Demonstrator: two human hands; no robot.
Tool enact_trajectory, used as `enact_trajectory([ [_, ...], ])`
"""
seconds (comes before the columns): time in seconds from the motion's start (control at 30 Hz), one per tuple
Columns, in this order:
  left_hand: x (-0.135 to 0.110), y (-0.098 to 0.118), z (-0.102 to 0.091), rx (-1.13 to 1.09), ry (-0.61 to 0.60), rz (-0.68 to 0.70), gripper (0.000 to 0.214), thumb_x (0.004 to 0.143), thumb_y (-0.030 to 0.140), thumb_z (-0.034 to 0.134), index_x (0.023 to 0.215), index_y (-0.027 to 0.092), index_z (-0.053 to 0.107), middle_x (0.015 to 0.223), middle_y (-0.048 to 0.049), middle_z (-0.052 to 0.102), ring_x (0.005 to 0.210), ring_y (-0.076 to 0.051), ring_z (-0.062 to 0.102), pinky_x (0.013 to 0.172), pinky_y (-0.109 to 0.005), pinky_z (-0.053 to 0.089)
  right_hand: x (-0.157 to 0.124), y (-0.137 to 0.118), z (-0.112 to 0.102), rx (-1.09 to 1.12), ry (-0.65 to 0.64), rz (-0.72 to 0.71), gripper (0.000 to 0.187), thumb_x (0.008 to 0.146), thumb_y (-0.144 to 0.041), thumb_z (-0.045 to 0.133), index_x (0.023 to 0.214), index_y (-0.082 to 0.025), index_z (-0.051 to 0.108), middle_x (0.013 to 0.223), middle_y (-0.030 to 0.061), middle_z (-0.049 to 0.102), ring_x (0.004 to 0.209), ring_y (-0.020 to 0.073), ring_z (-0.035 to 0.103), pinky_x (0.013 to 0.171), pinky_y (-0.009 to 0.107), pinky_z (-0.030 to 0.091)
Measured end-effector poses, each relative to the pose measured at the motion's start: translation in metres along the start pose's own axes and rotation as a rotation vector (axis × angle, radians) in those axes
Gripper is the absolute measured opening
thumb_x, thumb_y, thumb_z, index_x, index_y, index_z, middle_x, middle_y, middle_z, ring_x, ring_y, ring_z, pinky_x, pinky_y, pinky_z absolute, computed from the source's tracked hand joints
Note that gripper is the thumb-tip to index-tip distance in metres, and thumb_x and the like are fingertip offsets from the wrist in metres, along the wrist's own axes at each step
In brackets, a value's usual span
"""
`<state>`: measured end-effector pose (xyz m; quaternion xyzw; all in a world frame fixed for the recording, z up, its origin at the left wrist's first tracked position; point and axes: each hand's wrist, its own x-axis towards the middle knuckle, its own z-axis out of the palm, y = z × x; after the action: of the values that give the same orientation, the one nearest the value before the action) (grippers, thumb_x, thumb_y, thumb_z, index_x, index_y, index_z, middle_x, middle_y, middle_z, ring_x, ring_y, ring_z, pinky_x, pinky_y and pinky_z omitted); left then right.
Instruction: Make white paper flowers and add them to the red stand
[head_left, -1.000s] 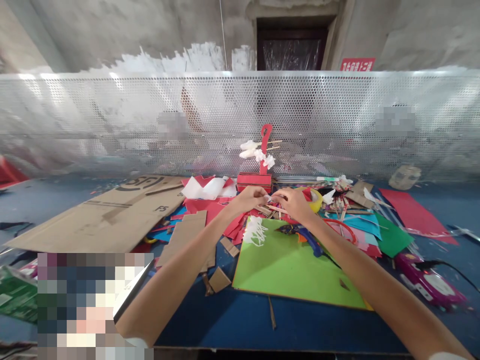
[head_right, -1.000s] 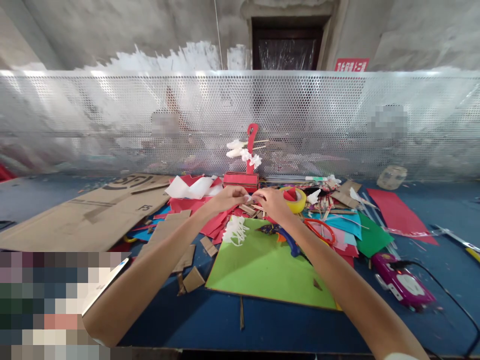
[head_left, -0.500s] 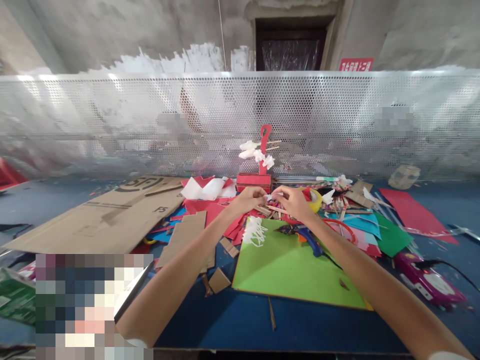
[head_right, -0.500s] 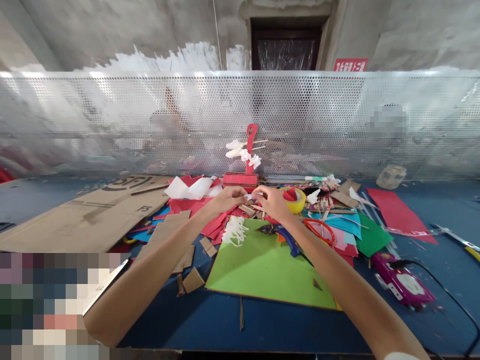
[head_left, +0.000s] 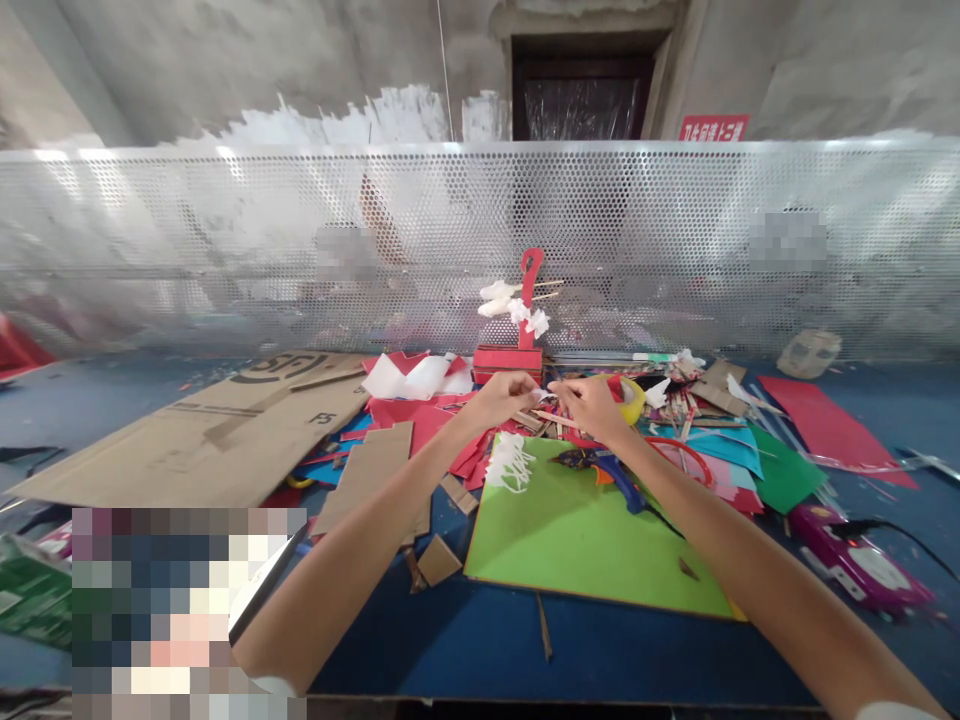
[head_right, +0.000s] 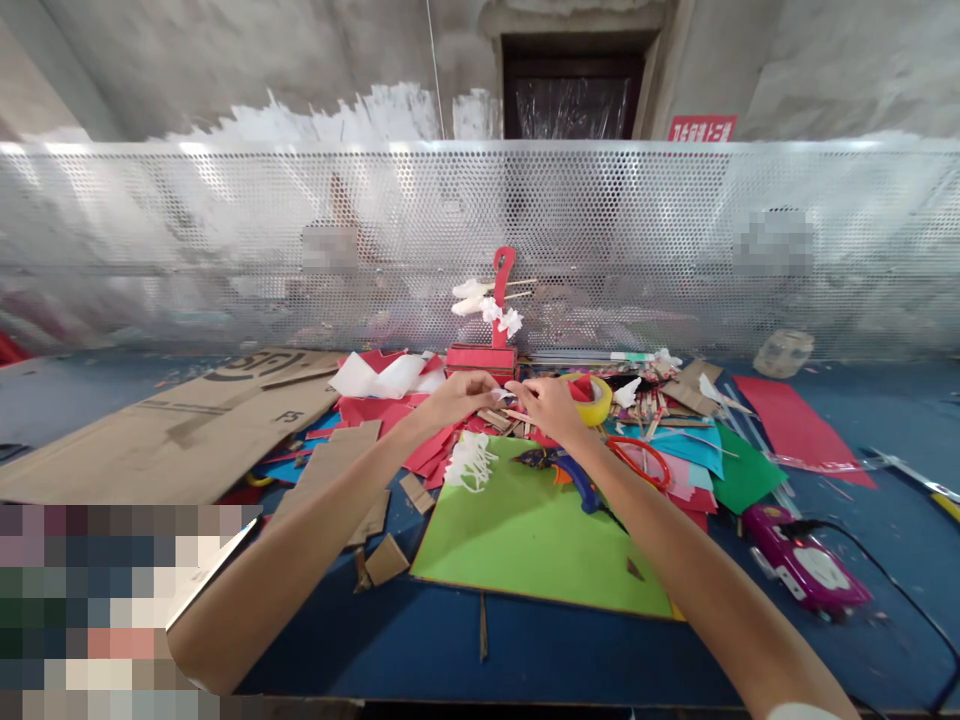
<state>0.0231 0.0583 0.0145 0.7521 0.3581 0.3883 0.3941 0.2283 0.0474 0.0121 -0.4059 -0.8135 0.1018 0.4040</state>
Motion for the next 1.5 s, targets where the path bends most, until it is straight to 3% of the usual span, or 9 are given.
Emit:
enact_trajectory([
  [0.1,0.0,-0.003,0.0,0.041,-0.001,0.005,0.026,0.078,0.038,0.068,0.082,0.012,0.065,0.07,-0.0019,0.064,0.059,-0.01,0.055,0.057,-0.021,0.042,0.0,-0.001,0.0,0.077,-0.034,-0.01,0.049,0.097,-0.048,0.044,0.062,-0.018,0.061,0.057,0.0006,0.061,0.057,0.0148,0.057,0.061,0.027,0.038],
  [0.27,0.002,-0.008,-0.001,0.042,0.006,-0.028,0.026,0.078,0.038,0.067,0.081,0.012,0.066,0.071,-0.0027,0.065,0.061,-0.011,0.056,0.057,-0.022,0.043,0.001,-0.006,-0.002,0.167,-0.038,-0.062,0.023,0.089,-0.04,0.061,0.099,-0.021,0.07,0.095,0.0035,0.074,0.078,0.0169,0.066,0.07,0.026,0.046],
  [0.43,0.001,-0.006,-0.001,-0.003,-0.001,-0.037,0.023,0.078,0.034,0.068,0.081,0.012,0.066,0.069,-0.0026,0.065,0.059,-0.01,0.056,0.057,-0.021,0.042,0.002,-0.007,-0.002,0.106,-0.031,-0.097,0.02,0.091,-0.037,0.058,0.09,-0.021,0.071,0.09,0.0041,0.074,0.077,0.0172,0.065,0.068,0.027,0.046],
  [0.63,-0.001,-0.002,0.002,-0.007,0.005,-0.056,0.02,0.077,0.032,0.068,0.081,0.012,0.066,0.068,-0.0011,0.064,0.058,-0.01,0.056,0.057,-0.021,0.043,0.002,0.0,0.004,0.009,-0.018,-0.112,0.021,0.096,-0.035,0.052,0.091,-0.02,0.066,0.091,0.0056,0.072,0.084,0.0196,0.065,0.078,0.03,0.044],
  [0.8,-0.001,0.0,0.004,0.025,-0.007,-0.046,0.018,0.078,0.029,0.065,0.082,0.012,0.065,0.069,-0.0018,0.065,0.06,-0.011,0.058,0.058,-0.021,0.045,-0.001,0.001,0.008,-0.094,-0.035,-0.112,0.021,0.098,-0.034,0.048,0.093,-0.02,0.062,0.09,0.0061,0.069,0.082,0.0197,0.061,0.073,0.028,0.04],
  [1.0,-0.003,0.002,0.006,0.036,-0.033,-0.041,0.017,0.079,0.028,0.063,0.08,0.011,0.065,0.069,-0.0025,0.064,0.06,-0.011,0.058,0.057,-0.021,0.045,-0.002,0.002,0.006,-0.16,-0.062,-0.141,0.032,0.1,-0.038,0.042,0.083,-0.019,0.061,0.08,0.0048,0.065,0.073,0.0175,0.058,0.068,0.027,0.035],
  [1.23,-0.003,0.001,0.003,0.051,-0.058,-0.059,0.019,0.079,0.031,0.066,0.082,0.012,0.066,0.071,-0.003,0.065,0.062,-0.012,0.059,0.058,-0.022,0.045,-0.001,0.007,0.005,-0.099,-0.149,-0.027,0.054,0.097,-0.052,0.043,0.059,-0.018,0.062,0.052,0.0021,0.058,0.054,0.0157,0.053,0.058,0.028,0.032],
  [1.37,-0.002,-0.002,0.002,-0.021,-0.04,-0.115,0.018,0.079,0.029,0.066,0.081,0.012,0.064,0.072,-0.004,0.066,0.062,-0.012,0.062,0.061,-0.023,0.047,0.001,0.005,0.002,0.061,-0.159,-0.038,0.038,0.095,-0.045,0.048,0.084,-0.019,0.073,0.068,0.0021,0.069,0.061,0.016,0.059,0.06,0.027,0.039],
  [1.5,0.0,-0.008,0.001,-0.053,-0.007,-0.125,0.021,0.078,0.032,0.067,0.081,0.012,0.064,0.071,-0.0032,0.067,0.06,-0.011,0.061,0.06,-0.022,0.047,0.003,0.001,-0.002,0.151,-0.082,-0.017,0.025,0.091,-0.038,0.056,0.1,-0.02,0.07,0.086,0.0045,0.074,0.071,0.0176,0.065,0.065,0.027,0.045],
])
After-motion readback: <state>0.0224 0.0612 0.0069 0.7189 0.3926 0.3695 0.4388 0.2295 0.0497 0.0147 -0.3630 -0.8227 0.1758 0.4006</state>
